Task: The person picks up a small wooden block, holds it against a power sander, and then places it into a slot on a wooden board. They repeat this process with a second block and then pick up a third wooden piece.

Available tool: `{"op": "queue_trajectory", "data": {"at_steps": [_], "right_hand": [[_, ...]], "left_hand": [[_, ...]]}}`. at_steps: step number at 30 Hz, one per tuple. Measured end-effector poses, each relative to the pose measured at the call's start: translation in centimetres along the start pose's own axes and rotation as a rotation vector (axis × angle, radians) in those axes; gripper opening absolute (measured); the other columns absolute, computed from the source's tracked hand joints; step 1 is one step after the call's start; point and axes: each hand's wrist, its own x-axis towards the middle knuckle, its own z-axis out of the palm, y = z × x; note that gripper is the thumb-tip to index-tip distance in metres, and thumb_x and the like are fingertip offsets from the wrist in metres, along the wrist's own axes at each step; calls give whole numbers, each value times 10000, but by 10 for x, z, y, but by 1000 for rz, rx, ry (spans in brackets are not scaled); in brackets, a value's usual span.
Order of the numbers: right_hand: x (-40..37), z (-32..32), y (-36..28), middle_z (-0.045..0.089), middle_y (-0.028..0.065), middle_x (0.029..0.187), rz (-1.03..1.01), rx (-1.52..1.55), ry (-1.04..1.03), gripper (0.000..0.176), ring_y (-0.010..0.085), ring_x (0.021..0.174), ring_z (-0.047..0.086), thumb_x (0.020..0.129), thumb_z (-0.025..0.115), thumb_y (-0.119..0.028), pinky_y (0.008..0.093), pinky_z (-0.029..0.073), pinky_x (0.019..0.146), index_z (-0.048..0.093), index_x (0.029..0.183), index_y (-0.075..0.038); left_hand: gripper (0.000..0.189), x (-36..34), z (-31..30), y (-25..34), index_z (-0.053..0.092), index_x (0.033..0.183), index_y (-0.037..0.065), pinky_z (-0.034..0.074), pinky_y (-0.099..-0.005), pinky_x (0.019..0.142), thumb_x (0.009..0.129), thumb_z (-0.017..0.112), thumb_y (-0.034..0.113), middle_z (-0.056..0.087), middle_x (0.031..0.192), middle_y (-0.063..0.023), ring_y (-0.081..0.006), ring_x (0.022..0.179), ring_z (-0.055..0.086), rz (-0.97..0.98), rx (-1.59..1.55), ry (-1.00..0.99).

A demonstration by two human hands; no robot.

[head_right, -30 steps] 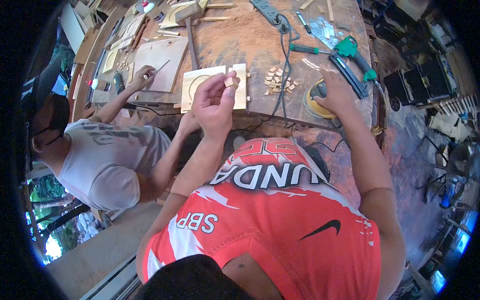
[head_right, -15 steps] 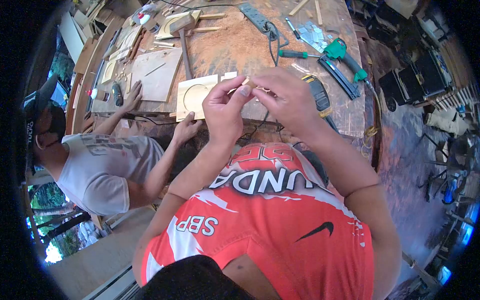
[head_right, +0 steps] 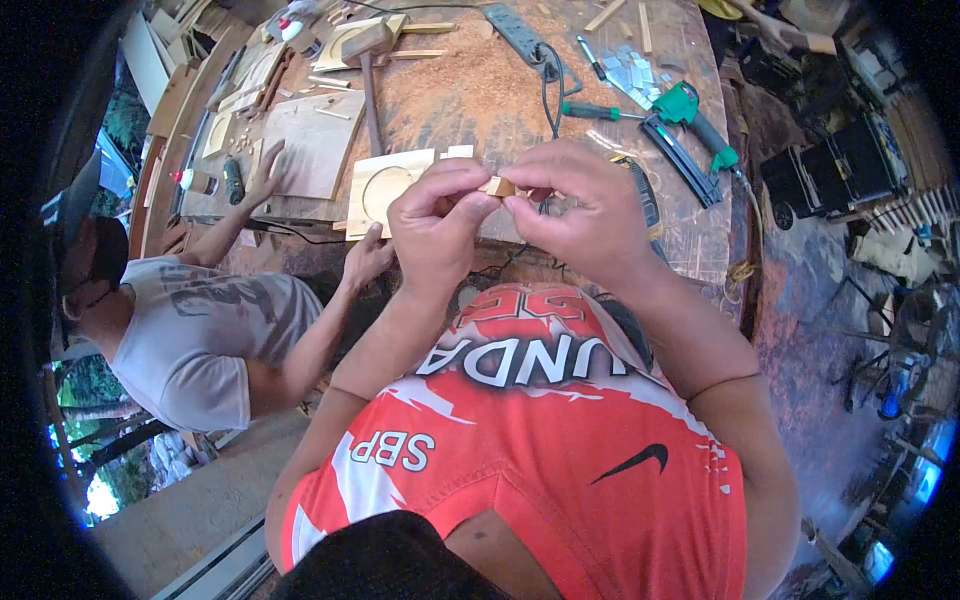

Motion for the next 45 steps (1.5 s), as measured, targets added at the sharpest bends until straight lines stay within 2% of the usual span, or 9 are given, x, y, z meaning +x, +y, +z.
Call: {"op": "queue_trajectory", "data": {"at_steps": [7, 10, 13, 20, 29, 34, 38, 40, 45], "right_hand": [[6, 0, -4, 675, 102, 906, 36, 89, -28, 253, 166, 721, 650, 701, 744, 16, 267, 525, 626, 702, 947, -25], [8, -1, -4, 674, 103, 905, 27, 65, -50, 253, 168, 718, 650, 698, 750, 9, 271, 525, 624, 702, 945, -26], [12, -1, -2, 674, 103, 902, -28, 35, -48, 253, 169, 714, 650, 697, 755, 1, 276, 525, 626, 702, 943, -26], [7, 5, 13, 677, 109, 914, 7, 154, -51, 248, 174, 751, 656, 706, 755, -6, 278, 527, 656, 700, 948, -20], [-18, 17, 40, 670, 84, 938, 291, 250, -83, 221, 138, 819, 642, 750, 722, 14, 251, 517, 708, 685, 967, -3], [-25, 22, 42, 667, 77, 934, 306, 216, -129, 210, 128, 808, 635, 766, 713, 3, 245, 504, 682, 681, 974, -2], [-43, 20, 57, 662, 62, 917, 376, 120, -180, 201, 114, 788, 623, 778, 712, -15, 237, 480, 641, 685, 977, -15], [-53, 20, 60, 655, 63, 924, 413, 115, -220, 206, 112, 794, 616, 782, 710, -4, 238, 478, 650, 679, 985, -11], [-73, 21, 61, 650, 62, 928, 456, 50, -293, 197, 112, 784, 608, 784, 709, -1, 237, 474, 648, 674, 978, -3]], "left_hand": [[225, 6, -7, 0, 674, 977, -12, 540, -266, 771, 769, 745, -62, 651, 1010, -127, -176, 930, 636, 244, 101, -129], [248, 0, 0, 10, 653, 995, -10, 543, -269, 776, 771, 748, -61, 645, 1026, -138, -176, 943, 636, 33, -64, -16], [239, 3, -5, -1, 635, 995, -9, 542, -271, 792, 785, 737, -60, 642, 1036, -144, -179, 952, 637, 194, -42, -64], [186, 1, -5, -10, 634, 971, -12, 534, -274, 818, 809, 702, -72, 646, 1038, -144, -181, 959, 639, 178, -55, -2], [159, -21, -52, -32, 594, 1050, -48, 563, -312, 780, 899, 595, 1, 671, 987, -152, -195, 859, 678, -236, 65, 321], [199, -18, -102, -59, 609, 1066, -55, 557, -308, 801, 882, 633, 18, 672, 940, -118, -199, 888, 673, -271, 243, 445], [275, -13, -171, -93, 633, 1134, 22, 532, -324, 806, 863, 646, 66, 699, 973, -141, -223, 887, 679, -304, 917, 180], [328, -4, -186, -97, 642, 1149, 114, 533, -364, 781, 825, 652, 67, 699, 932, -116, -260, 847, 673, -221, 1426, -244], [417, 26, -210, -100, 621, 1203, 191, 509, -419, 776, 795, 638, 106, 665, 862, -117, -301, 873, 637, -191, 1410, -551]]}}
